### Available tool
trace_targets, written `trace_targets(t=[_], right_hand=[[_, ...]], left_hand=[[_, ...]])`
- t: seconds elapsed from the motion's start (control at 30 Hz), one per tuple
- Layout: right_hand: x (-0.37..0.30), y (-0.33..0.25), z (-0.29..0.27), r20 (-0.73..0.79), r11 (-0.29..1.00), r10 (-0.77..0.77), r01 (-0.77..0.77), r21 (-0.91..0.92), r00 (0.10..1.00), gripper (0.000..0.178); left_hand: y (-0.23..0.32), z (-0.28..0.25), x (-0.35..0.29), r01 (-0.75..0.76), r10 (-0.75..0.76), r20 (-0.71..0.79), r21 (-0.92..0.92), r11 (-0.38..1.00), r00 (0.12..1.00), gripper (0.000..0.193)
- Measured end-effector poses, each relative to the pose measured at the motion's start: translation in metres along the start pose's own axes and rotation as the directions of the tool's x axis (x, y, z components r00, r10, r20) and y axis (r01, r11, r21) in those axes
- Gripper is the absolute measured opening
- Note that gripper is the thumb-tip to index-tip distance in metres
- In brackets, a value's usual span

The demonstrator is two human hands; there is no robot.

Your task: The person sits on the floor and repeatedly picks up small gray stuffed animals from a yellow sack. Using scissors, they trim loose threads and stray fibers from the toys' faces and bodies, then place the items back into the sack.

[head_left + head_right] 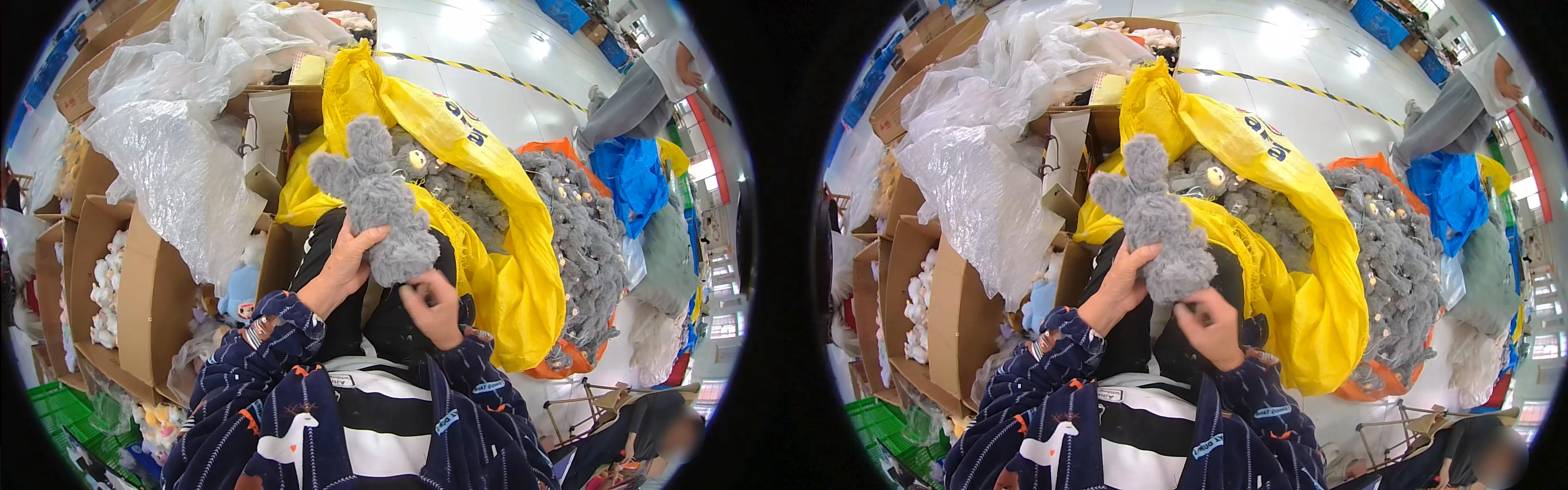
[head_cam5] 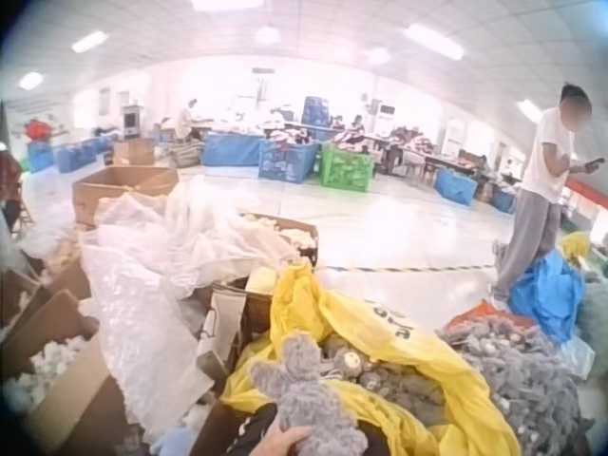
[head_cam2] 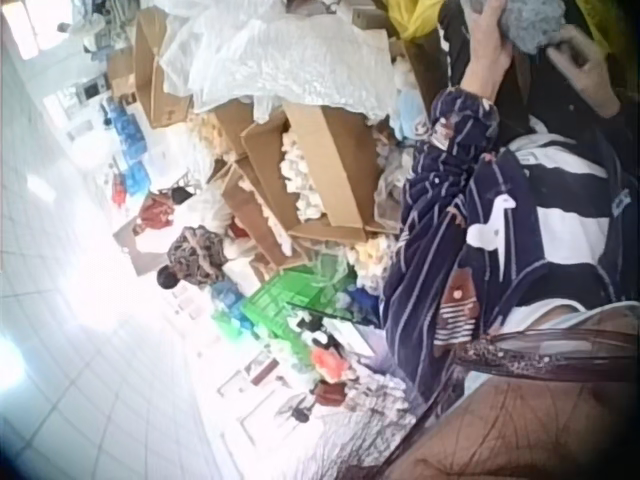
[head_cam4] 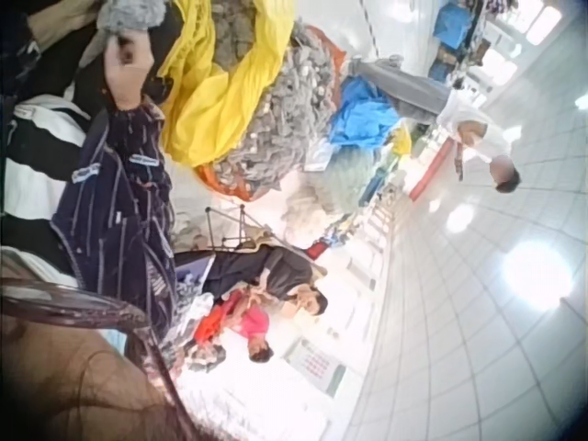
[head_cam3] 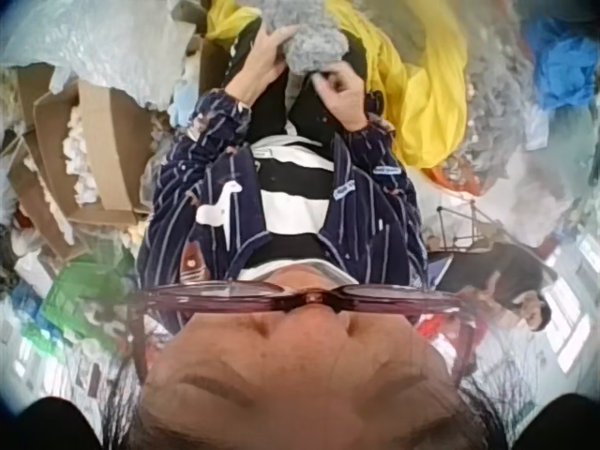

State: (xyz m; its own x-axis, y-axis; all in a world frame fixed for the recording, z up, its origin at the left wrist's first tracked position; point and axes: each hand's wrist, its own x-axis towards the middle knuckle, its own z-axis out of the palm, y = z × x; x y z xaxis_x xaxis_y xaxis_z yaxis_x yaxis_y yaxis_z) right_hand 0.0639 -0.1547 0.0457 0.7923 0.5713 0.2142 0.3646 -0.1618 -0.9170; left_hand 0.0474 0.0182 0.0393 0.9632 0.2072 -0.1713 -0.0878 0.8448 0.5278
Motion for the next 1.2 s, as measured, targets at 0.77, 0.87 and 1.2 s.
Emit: trace_targets(t=[0.77,0.87,1.2], right_hand=[[0.002,-0.002,0.014,-0.161,0.998,-0.001,0.012,0.065,0.987,0.047],[0.002,-0.001,0.014,-0.156,0.999,-0.007,0.014,0.049,0.988,0.046],[0.023,0.003,-0.019,-0.066,0.585,0.595,-0.376,0.718,0.801,0.026]], left_hand=[[-0.011,-0.004,0.002,0.121,-0.125,0.041,0.102,0.987,0.991,0.052],[-0.009,-0.004,0.002,0.149,-0.155,0.054,0.107,0.983,0.986,0.055],[-0.005,-0.001,0.001,0.131,-0.144,0.082,0.139,0.981,0.986,0.068]])
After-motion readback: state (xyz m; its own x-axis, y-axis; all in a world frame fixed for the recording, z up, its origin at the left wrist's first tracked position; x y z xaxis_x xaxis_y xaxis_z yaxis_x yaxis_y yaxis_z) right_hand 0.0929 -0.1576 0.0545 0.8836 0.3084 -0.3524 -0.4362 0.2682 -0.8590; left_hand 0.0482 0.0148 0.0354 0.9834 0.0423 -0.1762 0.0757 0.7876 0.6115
